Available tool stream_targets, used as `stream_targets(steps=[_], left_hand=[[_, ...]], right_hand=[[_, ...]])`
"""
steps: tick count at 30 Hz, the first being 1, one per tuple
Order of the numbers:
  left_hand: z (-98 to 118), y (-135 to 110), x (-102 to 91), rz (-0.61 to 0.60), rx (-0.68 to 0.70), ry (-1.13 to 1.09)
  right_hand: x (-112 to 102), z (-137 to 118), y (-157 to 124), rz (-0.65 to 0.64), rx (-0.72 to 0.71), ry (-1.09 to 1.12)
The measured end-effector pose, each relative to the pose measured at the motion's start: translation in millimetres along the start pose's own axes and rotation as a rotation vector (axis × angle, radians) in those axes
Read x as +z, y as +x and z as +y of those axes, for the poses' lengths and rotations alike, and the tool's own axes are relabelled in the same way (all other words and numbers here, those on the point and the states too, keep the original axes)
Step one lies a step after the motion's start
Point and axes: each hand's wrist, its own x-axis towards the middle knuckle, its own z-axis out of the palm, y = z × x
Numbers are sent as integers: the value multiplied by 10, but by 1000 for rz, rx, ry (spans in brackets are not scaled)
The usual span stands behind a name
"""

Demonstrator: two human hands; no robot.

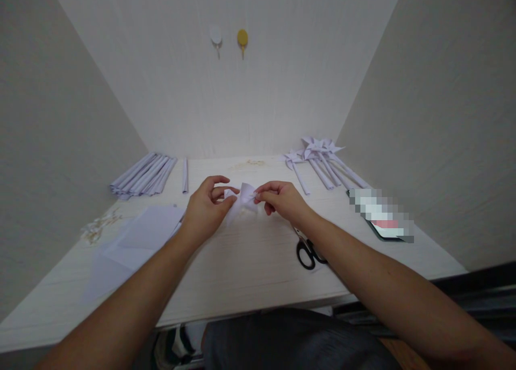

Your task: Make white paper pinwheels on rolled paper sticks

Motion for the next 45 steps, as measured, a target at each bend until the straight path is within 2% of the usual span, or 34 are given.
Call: stream_targets(steps=[6, 11, 14, 18, 27, 32, 37, 42, 45], left_hand=[[51, -23, 17, 32, 38, -12], [-3, -18, -16, 56, 226, 247], [-12, -16, -50, -11, 370, 414], [25, -17, -60, -139, 524, 453], [36, 5, -59, -276, 408, 444], [45, 10, -57, -343, 419, 426], [52, 5, -56, -395, 377, 414], [58, -2, -59, -398, 359, 382], [71, -7, -54, -333, 366, 370]], right_hand=[[2, -1, 0, 3, -3, 4], [8, -9, -19, -20, -14, 3], [11, -7, -39, -74, -61, -6], [3, 19, -43, -129, -118, -18], [-8, 39, -30, -146, -135, 31], [-7, 16, -56, -198, -152, 46], [-7, 6, -62, -184, -147, 45], [-3, -1, -64, -177, -141, 58], [1, 8, -57, -180, -141, 55]])
